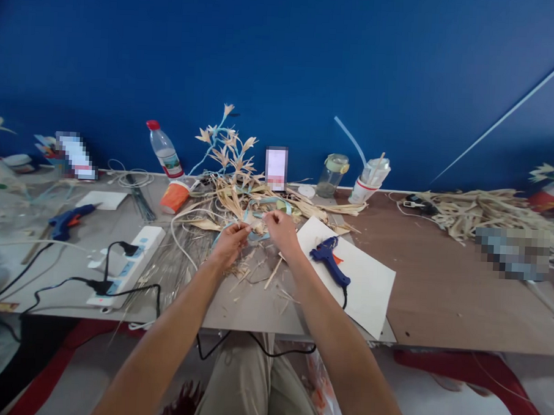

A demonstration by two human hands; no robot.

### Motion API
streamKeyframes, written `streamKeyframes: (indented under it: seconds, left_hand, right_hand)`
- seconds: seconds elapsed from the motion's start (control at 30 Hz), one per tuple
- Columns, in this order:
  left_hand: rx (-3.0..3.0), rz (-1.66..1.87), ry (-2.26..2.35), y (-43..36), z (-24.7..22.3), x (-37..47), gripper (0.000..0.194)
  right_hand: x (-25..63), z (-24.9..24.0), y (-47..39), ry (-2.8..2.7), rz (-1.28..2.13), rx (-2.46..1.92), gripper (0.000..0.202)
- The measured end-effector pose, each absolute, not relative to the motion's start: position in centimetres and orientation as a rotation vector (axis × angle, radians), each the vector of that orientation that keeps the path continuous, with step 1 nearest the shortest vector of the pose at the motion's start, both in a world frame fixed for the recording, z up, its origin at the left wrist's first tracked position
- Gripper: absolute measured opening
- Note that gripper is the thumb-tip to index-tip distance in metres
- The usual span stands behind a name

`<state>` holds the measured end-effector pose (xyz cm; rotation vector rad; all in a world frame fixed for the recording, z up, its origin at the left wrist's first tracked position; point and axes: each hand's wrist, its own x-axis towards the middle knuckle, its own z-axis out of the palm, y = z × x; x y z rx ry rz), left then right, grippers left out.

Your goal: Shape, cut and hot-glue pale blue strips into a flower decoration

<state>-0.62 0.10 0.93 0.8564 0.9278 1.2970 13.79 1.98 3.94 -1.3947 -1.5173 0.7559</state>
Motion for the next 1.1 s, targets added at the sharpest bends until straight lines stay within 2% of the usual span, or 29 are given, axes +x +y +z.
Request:
streamKeyframes:
  seconds: [0.13,0.23,0.4,0.53,0.8,1.1]
  left_hand:
    - [0.751,1.344,0.928,0.2,1.2,-0.7,0.031]
    - [0.723,1.379,0.908,0.3,1.3,-0.9,0.029]
    - [0.696,1.372,0.893,0.4,1.2,-1.1,0.029]
    - [0.682,1.371,0.892,0.4,1.2,-1.1,0.031]
    - [0.683,1.359,0.903,0.7,0.7,-1.0,0.031]
    - [0.662,1.373,0.933,0.6,1.0,-1.1,0.031]
  right_hand:
    - [15.1,4.3,1.7,-1.7,0.786,-1.423,0.02]
    - [16.1,4.4,1.4,-1.905,0.635,-1.592,0.016]
    - [16.6,3.3,1.7,-1.977,0.267,-2.075,0.024]
    - [16.0,2.0,2.5,-2.071,0.135,-2.169,0.033]
    - [15.9,2.1,4.7,-2.124,0.22,-2.257,0.039]
    - [16.2,2.1,5.0,-2.037,0.257,-2.208,0.03]
